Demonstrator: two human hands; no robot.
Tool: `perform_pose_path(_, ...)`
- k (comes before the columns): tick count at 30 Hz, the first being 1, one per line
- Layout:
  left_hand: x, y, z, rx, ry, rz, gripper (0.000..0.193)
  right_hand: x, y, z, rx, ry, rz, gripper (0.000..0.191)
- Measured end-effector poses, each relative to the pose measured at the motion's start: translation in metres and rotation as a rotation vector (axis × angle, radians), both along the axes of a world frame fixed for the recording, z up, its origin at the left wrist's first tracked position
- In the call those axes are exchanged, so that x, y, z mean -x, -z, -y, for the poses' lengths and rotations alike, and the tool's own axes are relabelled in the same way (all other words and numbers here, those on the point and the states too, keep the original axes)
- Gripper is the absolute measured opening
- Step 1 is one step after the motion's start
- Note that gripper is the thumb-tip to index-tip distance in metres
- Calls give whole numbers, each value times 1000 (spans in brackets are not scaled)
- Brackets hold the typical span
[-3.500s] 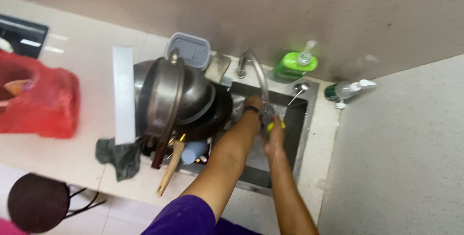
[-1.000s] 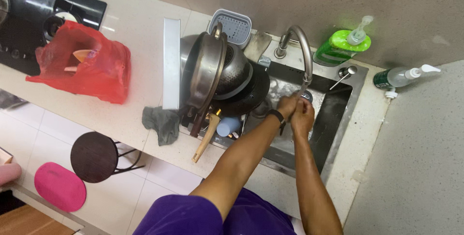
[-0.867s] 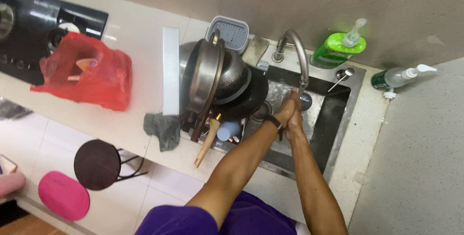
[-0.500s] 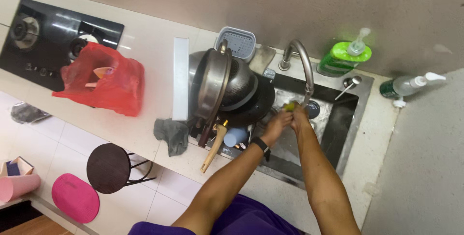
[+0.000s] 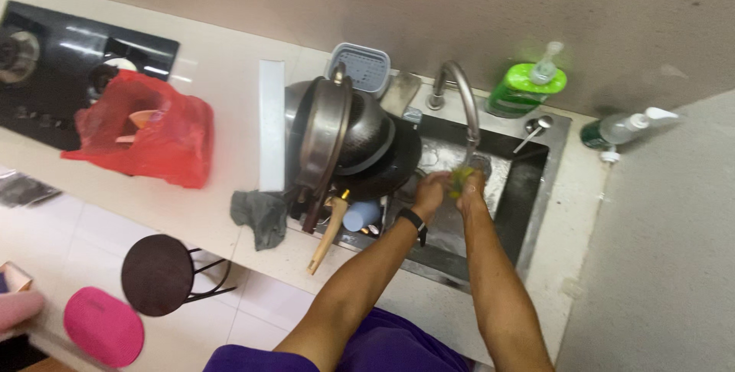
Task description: The person washes various kitchen items including a fork and small containers in a sink using a sponge and soap, then scrubs the sink basin.
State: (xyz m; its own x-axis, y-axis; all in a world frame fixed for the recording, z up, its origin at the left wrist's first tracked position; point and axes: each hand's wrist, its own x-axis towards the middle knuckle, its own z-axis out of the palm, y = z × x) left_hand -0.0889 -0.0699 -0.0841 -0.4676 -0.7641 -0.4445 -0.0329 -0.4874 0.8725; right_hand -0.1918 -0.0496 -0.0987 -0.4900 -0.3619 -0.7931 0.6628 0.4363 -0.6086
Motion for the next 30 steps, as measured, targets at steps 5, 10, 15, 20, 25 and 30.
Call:
perform_pose_path(5,44,-7,10,203,66,222,35,-8,-17,-26,230,-2,-113,31)
perform_pose_path(10,60,-18,22,-170,152,-35,40,-13,-40,-19,128,49,-92,45)
perform_pose_path(15,58,-16,4,195,129,60,48,-2,-39,-7,348,182,110,41)
perform_pose_path(20,42,-14,5,-104,90,64,43,-23,-29,-9,434,45,186,27)
perform_pose_path(25,23,-17,0,-290,124,78,37,-21,-30,-6,386,47,21,15)
perform_pose_path(30,6,-14,-30,-192,192,91,31,5,-42,-3,354,15,-113,21)
